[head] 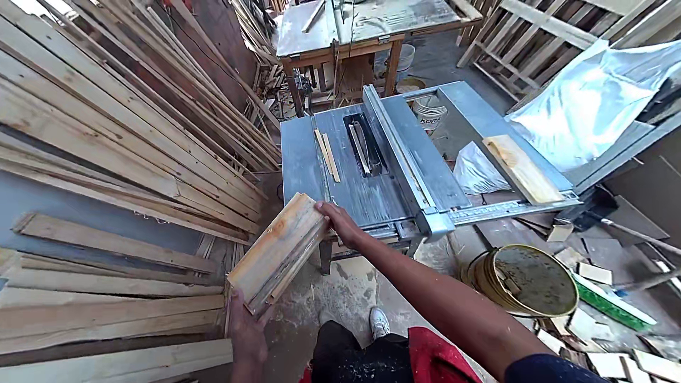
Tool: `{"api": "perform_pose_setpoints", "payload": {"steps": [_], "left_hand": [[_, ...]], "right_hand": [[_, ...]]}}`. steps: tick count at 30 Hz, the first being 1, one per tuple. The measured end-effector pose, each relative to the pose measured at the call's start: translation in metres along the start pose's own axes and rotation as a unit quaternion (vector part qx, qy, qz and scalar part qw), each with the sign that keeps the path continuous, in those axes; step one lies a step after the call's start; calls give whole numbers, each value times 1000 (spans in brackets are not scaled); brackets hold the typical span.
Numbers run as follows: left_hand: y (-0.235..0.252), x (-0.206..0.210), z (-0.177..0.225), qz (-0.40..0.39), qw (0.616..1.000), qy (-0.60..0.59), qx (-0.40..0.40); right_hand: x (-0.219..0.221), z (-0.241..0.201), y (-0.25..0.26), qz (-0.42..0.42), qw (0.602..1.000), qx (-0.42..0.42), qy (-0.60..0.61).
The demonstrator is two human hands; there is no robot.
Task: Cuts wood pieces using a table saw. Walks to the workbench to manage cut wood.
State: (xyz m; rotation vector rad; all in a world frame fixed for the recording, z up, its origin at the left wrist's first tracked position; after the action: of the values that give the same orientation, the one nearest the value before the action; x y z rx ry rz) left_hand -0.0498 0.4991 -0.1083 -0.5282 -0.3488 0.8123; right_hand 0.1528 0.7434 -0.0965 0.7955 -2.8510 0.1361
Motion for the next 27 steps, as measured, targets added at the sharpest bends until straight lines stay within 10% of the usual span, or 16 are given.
{"api": "perform_pose_setpoints", "payload": {"steps": [15, 21, 27], "left_hand": [[153, 122, 43, -171, 976, 62, -121], [156, 75, 142, -25, 930, 316, 186], [103, 175, 178, -21, 715, 622, 320]], "right_hand": [[-39, 3, 256, 145, 987, -28, -60], [-35, -15, 157, 203, 964, -40, -169], [-13, 67, 1, 20, 992, 38, -115]]}}
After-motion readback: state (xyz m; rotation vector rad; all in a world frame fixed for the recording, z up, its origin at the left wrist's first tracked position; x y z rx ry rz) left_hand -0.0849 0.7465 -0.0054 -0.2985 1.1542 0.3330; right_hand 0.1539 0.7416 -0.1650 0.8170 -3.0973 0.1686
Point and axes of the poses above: each hand's wrist, its own y-axis towards the middle knuckle, its own x-axis out of the palm, z = x × y, the point moved 7 cm from there along y, towards the middle knuckle, and after that the axes turned 9 degrees about -x, right-handed, at the moved point
